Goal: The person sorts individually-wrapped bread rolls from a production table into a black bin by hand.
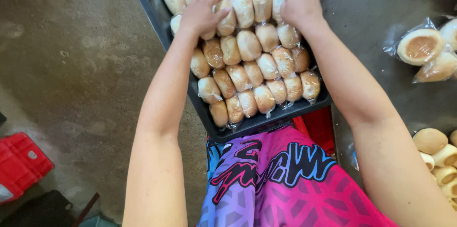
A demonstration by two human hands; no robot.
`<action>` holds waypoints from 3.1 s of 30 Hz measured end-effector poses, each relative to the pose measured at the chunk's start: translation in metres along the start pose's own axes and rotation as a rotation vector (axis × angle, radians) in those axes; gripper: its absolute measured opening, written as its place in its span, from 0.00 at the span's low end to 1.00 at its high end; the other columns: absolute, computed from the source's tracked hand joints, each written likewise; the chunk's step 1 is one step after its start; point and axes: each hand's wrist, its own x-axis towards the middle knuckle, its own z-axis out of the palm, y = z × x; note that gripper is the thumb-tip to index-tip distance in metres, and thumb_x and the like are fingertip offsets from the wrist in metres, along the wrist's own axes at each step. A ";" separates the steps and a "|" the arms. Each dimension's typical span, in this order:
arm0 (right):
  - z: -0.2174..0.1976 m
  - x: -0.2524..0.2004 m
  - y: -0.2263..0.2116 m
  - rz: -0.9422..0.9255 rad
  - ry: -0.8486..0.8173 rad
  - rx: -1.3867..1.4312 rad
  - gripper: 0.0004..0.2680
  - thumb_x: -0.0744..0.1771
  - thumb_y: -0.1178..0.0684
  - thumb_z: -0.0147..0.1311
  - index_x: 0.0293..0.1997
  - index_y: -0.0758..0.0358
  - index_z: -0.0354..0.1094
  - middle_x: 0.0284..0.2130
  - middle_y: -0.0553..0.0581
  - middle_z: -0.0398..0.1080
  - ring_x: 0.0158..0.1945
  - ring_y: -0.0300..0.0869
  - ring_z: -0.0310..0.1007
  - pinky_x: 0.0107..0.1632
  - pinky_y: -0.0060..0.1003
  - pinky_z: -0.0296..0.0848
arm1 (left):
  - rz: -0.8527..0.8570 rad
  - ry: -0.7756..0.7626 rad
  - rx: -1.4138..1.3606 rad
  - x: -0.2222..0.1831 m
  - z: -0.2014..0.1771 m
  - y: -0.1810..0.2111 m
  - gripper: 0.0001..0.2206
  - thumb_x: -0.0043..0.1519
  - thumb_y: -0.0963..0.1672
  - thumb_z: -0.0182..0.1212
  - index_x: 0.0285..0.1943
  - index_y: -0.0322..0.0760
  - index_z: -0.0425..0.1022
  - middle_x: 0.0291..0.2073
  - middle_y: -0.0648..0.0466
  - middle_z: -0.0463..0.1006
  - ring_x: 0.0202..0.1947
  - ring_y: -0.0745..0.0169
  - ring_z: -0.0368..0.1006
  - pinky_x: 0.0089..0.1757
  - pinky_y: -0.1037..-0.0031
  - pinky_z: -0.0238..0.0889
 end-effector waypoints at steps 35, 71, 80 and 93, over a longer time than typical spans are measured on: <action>-0.102 -0.260 0.237 0.556 0.193 -0.014 0.30 0.63 0.45 0.71 0.70 0.59 0.57 0.57 0.68 0.62 0.59 0.61 0.65 0.58 0.54 0.67 | 0.464 0.464 -0.451 -0.108 0.141 0.260 0.25 0.59 0.42 0.73 0.65 0.39 0.71 0.60 0.48 0.75 0.64 0.45 0.70 0.65 0.58 0.61; -0.078 -0.293 0.317 0.345 0.755 0.499 0.09 0.66 0.64 0.54 0.50 0.67 0.73 0.48 0.62 0.76 0.54 0.50 0.77 0.58 0.41 0.75 | 0.438 0.301 0.187 -0.059 0.256 0.456 0.39 0.41 0.54 0.81 0.60 0.39 0.71 0.77 0.47 0.43 0.75 0.30 0.44 0.65 0.39 0.49; -0.084 -0.266 0.344 0.412 0.465 0.248 0.27 0.62 0.50 0.76 0.61 0.62 0.58 0.56 0.63 0.68 0.59 0.60 0.69 0.59 0.53 0.71 | 0.337 0.091 0.071 -0.037 0.218 0.416 0.37 0.36 0.52 0.78 0.58 0.48 0.75 0.75 0.47 0.47 0.69 0.27 0.49 0.52 0.41 0.60; -0.049 -0.072 0.027 0.006 0.293 1.799 0.26 0.65 0.63 0.68 0.69 0.59 0.55 0.58 0.56 0.65 0.61 0.44 0.69 0.67 0.39 0.73 | 0.335 0.516 -0.784 -0.032 0.048 0.148 0.43 0.51 0.50 0.82 0.72 0.33 0.61 0.74 0.42 0.58 0.74 0.49 0.56 0.69 0.63 0.54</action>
